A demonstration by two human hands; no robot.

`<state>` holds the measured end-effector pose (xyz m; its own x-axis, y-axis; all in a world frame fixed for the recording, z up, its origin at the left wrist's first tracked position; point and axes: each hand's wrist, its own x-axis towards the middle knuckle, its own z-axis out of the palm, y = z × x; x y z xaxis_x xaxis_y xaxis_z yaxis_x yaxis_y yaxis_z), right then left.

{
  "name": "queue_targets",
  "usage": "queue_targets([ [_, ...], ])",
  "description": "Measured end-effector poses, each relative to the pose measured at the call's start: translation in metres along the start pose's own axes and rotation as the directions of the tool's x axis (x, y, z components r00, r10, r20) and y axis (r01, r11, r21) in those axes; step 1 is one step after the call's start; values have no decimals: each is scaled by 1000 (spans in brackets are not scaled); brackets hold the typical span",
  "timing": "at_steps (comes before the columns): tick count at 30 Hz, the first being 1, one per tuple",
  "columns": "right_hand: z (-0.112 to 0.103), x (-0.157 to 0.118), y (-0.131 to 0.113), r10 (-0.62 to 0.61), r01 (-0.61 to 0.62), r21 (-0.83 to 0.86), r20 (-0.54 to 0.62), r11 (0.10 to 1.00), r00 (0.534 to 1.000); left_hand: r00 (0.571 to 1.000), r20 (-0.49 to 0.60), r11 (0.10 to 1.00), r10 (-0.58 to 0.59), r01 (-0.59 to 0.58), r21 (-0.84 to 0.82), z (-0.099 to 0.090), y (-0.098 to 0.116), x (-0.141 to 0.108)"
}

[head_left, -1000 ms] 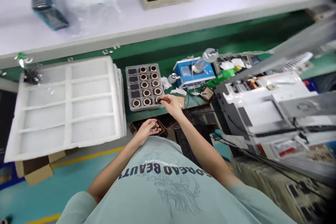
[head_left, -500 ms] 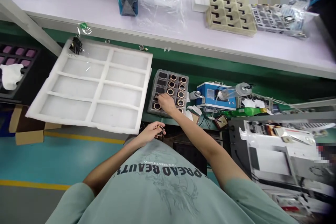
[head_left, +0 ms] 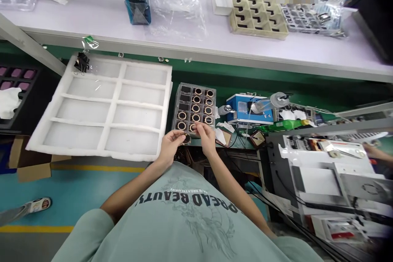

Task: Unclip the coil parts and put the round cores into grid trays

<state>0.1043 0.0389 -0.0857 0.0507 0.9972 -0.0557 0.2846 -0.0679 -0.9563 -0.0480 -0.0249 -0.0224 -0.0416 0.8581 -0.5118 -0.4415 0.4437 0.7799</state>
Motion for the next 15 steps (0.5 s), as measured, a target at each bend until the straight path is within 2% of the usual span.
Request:
queue_targets([
  [2,-5,-30,-12,64,-73,160,57,984,996,999,-44,999,32,-34,-34,4,4,5],
  [4,-2,-52,-21,63,-81,229,88,970,994,997,-63,995,52,-58,-84,8,5,12],
  [7,10,-58,-27,80,-90,258,49,962,996,995,-76,993,71,-78,-93,11,0,16],
  [10,12,-35,-25,120,-106,289,-32,952,992,1000,0,999,28,-28,18,5,-6,8],
  [12,9,-8,-21,118,-98,261,-61,960,991,986,158,990,-46,24,139,-6,-3,1],
  [13,8,6,-19,106,-90,223,-60,971,993,968,241,977,-76,24,210,-14,4,0],
  [15,8,35,-14,65,-61,104,-38,993,997,939,339,932,-59,-70,355,-36,31,5],
])
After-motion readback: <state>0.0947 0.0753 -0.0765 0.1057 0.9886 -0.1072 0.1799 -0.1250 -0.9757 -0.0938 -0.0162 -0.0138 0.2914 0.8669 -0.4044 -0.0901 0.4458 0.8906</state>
